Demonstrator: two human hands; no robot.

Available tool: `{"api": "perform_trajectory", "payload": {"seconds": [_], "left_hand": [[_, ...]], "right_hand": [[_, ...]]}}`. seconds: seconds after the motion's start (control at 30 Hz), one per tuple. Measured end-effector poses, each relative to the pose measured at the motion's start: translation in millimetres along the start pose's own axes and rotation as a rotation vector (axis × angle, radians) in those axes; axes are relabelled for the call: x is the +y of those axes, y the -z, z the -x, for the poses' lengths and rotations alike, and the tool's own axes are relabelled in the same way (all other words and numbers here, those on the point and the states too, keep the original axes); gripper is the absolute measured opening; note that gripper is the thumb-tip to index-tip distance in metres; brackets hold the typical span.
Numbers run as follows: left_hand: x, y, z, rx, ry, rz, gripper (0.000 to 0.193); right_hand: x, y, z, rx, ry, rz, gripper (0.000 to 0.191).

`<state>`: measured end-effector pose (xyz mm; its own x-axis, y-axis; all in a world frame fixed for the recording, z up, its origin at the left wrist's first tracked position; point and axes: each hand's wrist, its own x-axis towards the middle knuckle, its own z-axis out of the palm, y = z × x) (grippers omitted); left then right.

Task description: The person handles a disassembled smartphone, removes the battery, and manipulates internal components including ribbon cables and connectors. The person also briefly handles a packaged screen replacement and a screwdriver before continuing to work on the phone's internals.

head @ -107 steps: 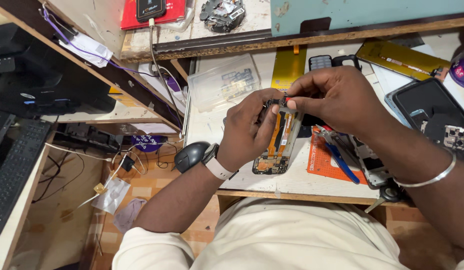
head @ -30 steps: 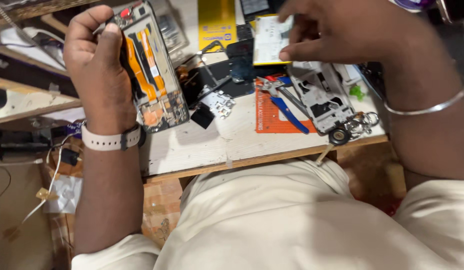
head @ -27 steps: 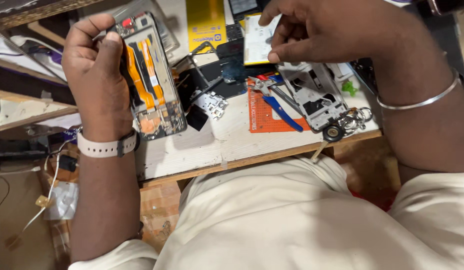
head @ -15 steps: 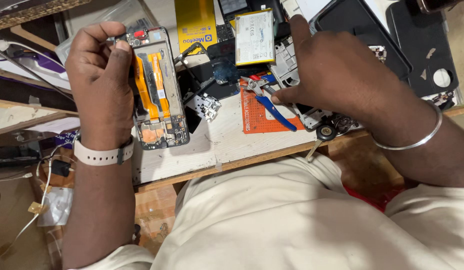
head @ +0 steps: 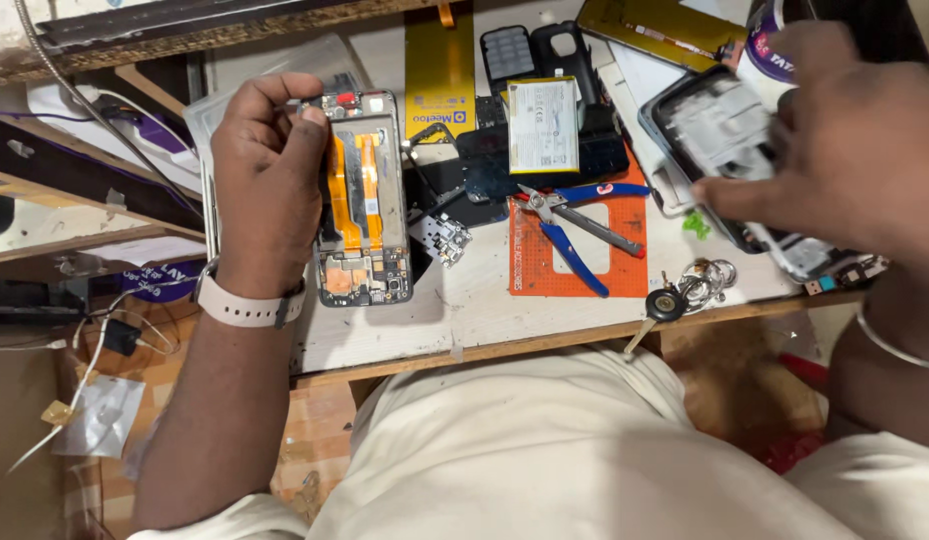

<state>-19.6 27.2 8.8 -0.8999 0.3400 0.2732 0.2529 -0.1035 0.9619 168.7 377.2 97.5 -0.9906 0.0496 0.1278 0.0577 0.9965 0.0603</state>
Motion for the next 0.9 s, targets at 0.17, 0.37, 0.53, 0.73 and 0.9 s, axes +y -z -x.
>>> {"api": "perform_trajectory", "payload": {"seconds": [0.17,0.37,0.53,0.73,0.9], "left_hand": [[-1.6,-2.0,-1.2,-0.018,0.015,0.085,0.017],[1.1,0.0,-3.0,0.024,0.030,0.066,0.017],[0.1,18.1,-8.5,0.086,-0.061,0.132,0.018],[0.1,55.7,-21.2,0.229,-0.222,0.222,0.020],[-0.5,77.8,-28.8,0.297,-0.300,0.284,0.018]], "right_hand": [[5.4,-16.0,5.4,-0.031,-0.140,0.192,0.098],[-28.4,-19.9,-6.1,-0.208,-0.149,0.155,0.077],[-33.3,-26.4,-43.8,-0.062,0.211,-0.083,0.090],[-41.3,-50.2,-78.3,-0.175,0.281,-0.191,0.113],[-39.6,-54.9,-76.6,-0.157,0.248,-0.200,0.110]]}}
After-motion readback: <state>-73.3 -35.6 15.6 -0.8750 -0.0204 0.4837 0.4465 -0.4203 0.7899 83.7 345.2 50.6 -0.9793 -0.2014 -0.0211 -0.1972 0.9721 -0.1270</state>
